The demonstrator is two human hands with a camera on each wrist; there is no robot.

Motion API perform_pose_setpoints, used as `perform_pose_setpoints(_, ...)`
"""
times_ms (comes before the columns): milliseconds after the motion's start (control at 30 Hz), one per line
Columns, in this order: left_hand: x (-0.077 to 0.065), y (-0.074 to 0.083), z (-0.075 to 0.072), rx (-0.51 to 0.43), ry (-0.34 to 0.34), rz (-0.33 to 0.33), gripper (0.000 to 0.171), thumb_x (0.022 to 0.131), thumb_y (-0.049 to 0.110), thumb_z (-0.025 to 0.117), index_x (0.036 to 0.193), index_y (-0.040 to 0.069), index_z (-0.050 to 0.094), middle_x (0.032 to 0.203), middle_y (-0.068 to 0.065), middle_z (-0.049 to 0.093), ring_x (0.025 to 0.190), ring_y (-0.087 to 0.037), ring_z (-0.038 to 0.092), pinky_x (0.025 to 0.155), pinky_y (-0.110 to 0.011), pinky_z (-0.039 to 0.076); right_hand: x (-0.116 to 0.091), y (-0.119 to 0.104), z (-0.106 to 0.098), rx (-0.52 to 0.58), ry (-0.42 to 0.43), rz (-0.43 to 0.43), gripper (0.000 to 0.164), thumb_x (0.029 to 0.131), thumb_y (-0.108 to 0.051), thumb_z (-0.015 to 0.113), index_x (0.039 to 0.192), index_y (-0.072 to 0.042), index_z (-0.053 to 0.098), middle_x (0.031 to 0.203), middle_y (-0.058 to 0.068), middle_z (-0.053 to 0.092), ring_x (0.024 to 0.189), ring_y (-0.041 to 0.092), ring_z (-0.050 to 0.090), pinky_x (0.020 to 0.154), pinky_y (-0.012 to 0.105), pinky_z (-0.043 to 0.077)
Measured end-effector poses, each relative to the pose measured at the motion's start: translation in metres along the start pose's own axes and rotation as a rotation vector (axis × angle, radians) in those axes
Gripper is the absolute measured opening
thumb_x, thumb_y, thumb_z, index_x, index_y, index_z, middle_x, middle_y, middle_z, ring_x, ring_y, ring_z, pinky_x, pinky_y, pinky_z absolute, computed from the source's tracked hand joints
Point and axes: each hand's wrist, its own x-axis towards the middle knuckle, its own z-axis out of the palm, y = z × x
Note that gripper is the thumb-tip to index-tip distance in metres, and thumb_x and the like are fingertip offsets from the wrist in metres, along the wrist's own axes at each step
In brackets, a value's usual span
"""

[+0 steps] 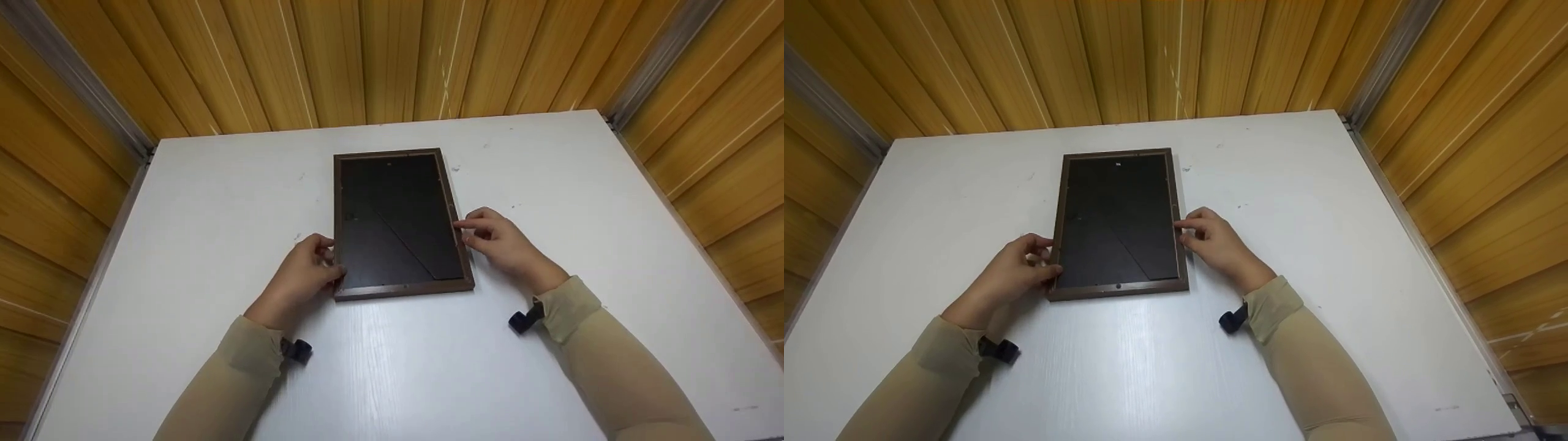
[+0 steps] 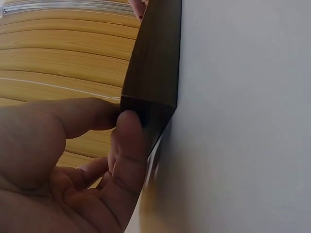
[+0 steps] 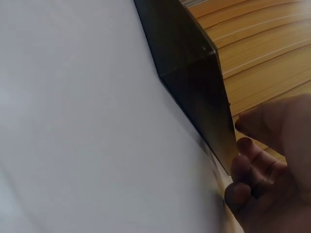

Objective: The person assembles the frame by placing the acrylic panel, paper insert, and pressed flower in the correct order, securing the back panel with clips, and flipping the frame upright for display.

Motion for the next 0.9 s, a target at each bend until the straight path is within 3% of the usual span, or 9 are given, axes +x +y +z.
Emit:
perform_pose_setpoints(133,-0.0008,0.0009,-0.0011,0.016,-0.025,-0.004,0.061,0.101,0.01,0.079,0.156,0.0,0.055,0.122,-0.013,0.065,0.086,-0.017,0.068,0.076,-0.028,0.063,-0.0015,-0.0015,-0.0014,-0.036,-0.012,-0.045,0.029,0.105,-0.002,0.073,0.132,-0.002,0.083,0.144,0.018,0.061,0.107,0.019,0.057,0.093,0.022,0.045)
perform_pose_setpoints(300,-0.0005,0.0017,-0.0008,0.034,-0.018,-0.016,0.061,0.101,0.01,0.081,0.155,0.0,0.056,0.122,-0.013,0.065,0.086,-0.017,0.068,0.077,-0.028,0.063,-0.003,-0.0028,-0.0023,-0.03,-0.097,-0.054,0.033,0.108,0.001,0.062,0.129,-0.008,0.086,0.157,0.014,0.05,0.138,0.031,0.04,0.114,0.041,0.033)
perform_pose_setpoints(433,-0.0006,0.0019,0.0001,0.04,-0.009,-0.026,0.062,0.1,0.01,0.082,0.155,0.0,0.057,0.12,-0.012,0.065,0.086,-0.018,0.067,0.077,-0.028,0.063,-0.0039,-0.001,-0.003,-0.002,-0.137,-0.038,0.036,0.109,0.001,0.06,0.132,-0.011,0.085,0.165,0.011,0.048,0.151,0.036,0.031,0.121,0.049,0.029)
perform_pose_setpoints(533,-0.0007,0.0017,-0.0003,0.045,-0.007,-0.025,0.062,0.1,0.011,0.082,0.155,0.0,0.056,0.12,-0.012,0.065,0.087,-0.018,0.066,0.077,-0.028,0.062,-0.0043,0.0005,-0.0037,-0.005,-0.14,-0.048,0.034,0.109,-0.001,0.065,0.134,-0.012,0.085,0.165,0.01,0.05,0.152,0.036,0.034,0.121,0.048,0.033)
perform_pose_setpoints(767,-0.0022,0.0002,-0.001,-0.044,-0.049,-0.029,0.062,0.102,0.008,0.08,0.157,0.0,0.053,0.12,-0.01,0.061,0.085,-0.017,0.067,0.075,-0.029,0.066,-0.0025,0.001,-0.0024,-0.036,-0.123,-0.075,0.031,0.108,-0.003,0.069,0.132,-0.014,0.086,0.158,0.009,0.056,0.145,0.034,0.04,0.118,0.042,0.036)
perform_pose_setpoints(900,-0.0015,0.0005,0.0001,-0.018,-0.037,-0.024,0.061,0.102,0.01,0.08,0.157,0.001,0.054,0.12,-0.01,0.063,0.084,-0.016,0.066,0.074,-0.028,0.064,-0.0015,0.0013,-0.0032,-0.05,-0.122,-0.081,0.03,0.108,-0.003,0.07,0.132,-0.014,0.086,0.158,0.01,0.057,0.148,0.036,0.041,0.119,0.043,0.037)
